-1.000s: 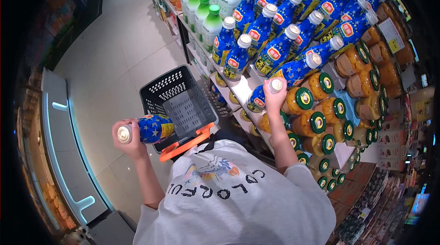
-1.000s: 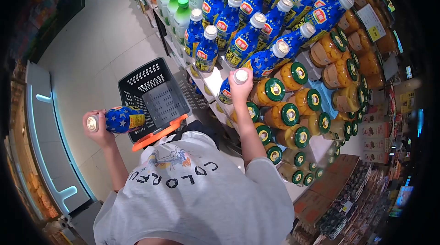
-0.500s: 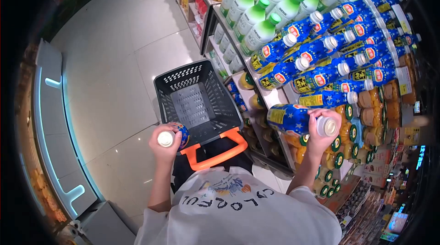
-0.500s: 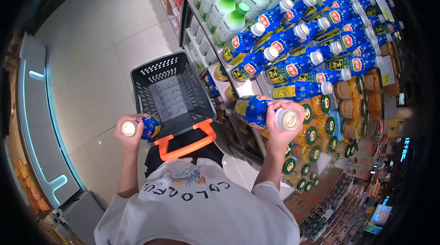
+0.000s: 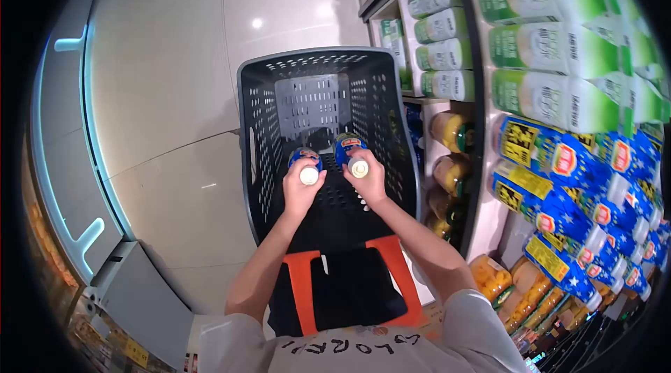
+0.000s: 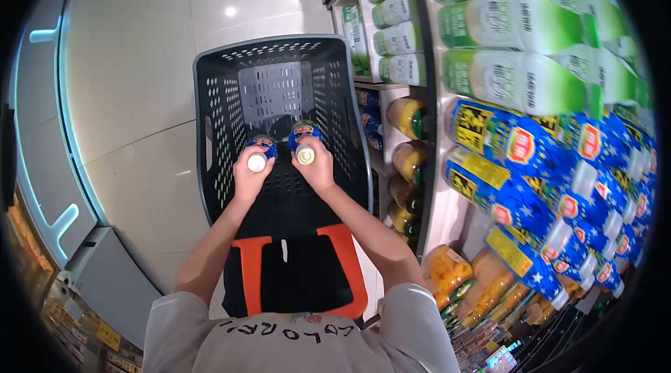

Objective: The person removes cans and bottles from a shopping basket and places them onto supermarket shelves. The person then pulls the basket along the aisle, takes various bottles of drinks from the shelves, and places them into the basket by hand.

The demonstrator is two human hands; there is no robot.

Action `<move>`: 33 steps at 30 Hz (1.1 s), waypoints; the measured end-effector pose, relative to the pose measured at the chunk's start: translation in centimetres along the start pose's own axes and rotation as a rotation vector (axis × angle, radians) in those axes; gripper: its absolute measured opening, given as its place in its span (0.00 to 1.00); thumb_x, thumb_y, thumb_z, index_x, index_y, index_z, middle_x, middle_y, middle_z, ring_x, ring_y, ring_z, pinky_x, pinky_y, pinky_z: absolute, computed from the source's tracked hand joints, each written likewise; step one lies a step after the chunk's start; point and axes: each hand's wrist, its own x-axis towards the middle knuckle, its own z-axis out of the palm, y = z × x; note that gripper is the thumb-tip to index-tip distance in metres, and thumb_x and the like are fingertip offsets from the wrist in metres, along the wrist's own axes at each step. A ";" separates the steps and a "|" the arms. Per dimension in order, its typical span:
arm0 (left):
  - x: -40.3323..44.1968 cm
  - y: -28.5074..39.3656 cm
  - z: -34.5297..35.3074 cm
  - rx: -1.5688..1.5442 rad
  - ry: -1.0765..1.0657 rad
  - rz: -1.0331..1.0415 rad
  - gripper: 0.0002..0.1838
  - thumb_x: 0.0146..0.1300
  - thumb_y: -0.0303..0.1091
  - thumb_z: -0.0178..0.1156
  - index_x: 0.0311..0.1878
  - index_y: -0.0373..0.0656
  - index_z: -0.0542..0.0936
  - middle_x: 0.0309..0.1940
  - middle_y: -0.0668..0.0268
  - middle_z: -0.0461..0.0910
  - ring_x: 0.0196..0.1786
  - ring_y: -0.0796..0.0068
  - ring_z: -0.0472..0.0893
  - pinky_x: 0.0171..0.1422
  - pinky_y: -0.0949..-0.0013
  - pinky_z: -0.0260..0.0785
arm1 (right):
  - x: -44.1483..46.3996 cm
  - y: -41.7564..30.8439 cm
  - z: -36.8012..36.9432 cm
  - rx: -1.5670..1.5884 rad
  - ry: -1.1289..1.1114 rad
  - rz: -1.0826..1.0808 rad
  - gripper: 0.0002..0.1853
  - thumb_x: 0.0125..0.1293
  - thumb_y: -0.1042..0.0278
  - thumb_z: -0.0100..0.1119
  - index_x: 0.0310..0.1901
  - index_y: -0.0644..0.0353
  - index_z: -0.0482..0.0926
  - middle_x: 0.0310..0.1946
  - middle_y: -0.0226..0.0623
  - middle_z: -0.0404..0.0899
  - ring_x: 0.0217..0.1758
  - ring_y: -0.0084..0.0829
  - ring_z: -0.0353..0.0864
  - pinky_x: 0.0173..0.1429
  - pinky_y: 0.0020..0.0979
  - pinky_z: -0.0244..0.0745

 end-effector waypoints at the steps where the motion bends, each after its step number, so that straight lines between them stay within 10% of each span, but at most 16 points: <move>1: 0.3 -2.1 1.0 0.042 0.005 -0.016 0.16 0.43 0.25 0.70 0.35 0.38 0.75 0.35 0.58 0.79 0.40 0.61 0.80 0.47 0.66 0.71 | 1.4 2.0 1.7 -0.059 -0.022 0.015 0.16 0.44 0.76 0.67 0.37 0.59 0.73 0.37 0.40 0.79 0.43 0.42 0.79 0.45 0.35 0.75; 12: 0.0 -17.9 4.7 0.295 0.127 -0.190 0.21 0.42 0.25 0.70 0.42 0.39 0.74 0.43 0.55 0.78 0.51 0.53 0.77 0.56 0.62 0.69 | 1.5 15.5 12.1 -0.002 -0.188 0.228 0.17 0.42 0.75 0.65 0.36 0.60 0.72 0.39 0.41 0.79 0.42 0.43 0.80 0.45 0.35 0.76; 15: -0.1 -19.2 4.2 0.287 0.183 -0.323 0.19 0.44 0.23 0.67 0.42 0.39 0.75 0.47 0.54 0.77 0.51 0.55 0.77 0.56 0.63 0.69 | 0.7 16.7 12.9 -0.080 -0.237 -0.016 0.16 0.43 0.76 0.65 0.36 0.60 0.72 0.40 0.40 0.79 0.45 0.42 0.79 0.48 0.36 0.76; 24: -1.0 -19.5 3.0 0.412 0.045 -0.464 0.21 0.49 0.26 0.63 0.50 0.41 0.73 0.54 0.53 0.72 0.56 0.55 0.73 0.59 0.61 0.66 | 1.3 18.6 13.9 -0.152 -0.292 0.184 0.20 0.44 0.72 0.65 0.41 0.56 0.71 0.45 0.39 0.78 0.45 0.44 0.78 0.47 0.37 0.75; 30: -1.1 -15.0 1.9 0.497 -0.021 -0.388 0.33 0.51 0.32 0.62 0.62 0.40 0.64 0.65 0.45 0.57 0.67 0.44 0.58 0.69 0.54 0.52 | -0.9 14.3 8.2 -0.470 -0.513 0.346 0.52 0.40 0.71 0.70 0.67 0.57 0.47 0.68 0.58 0.40 0.70 0.53 0.49 0.71 0.40 0.51; 33: -2.9 -6.7 -1.6 0.198 -0.345 -0.297 0.25 0.57 0.32 0.59 0.58 0.36 0.69 0.56 0.46 0.70 0.61 0.54 0.69 0.64 0.63 0.61 | -0.5 7.1 2.3 -0.568 -0.823 0.485 0.36 0.48 0.64 0.64 0.60 0.60 0.60 0.55 0.58 0.68 0.58 0.50 0.69 0.60 0.41 0.67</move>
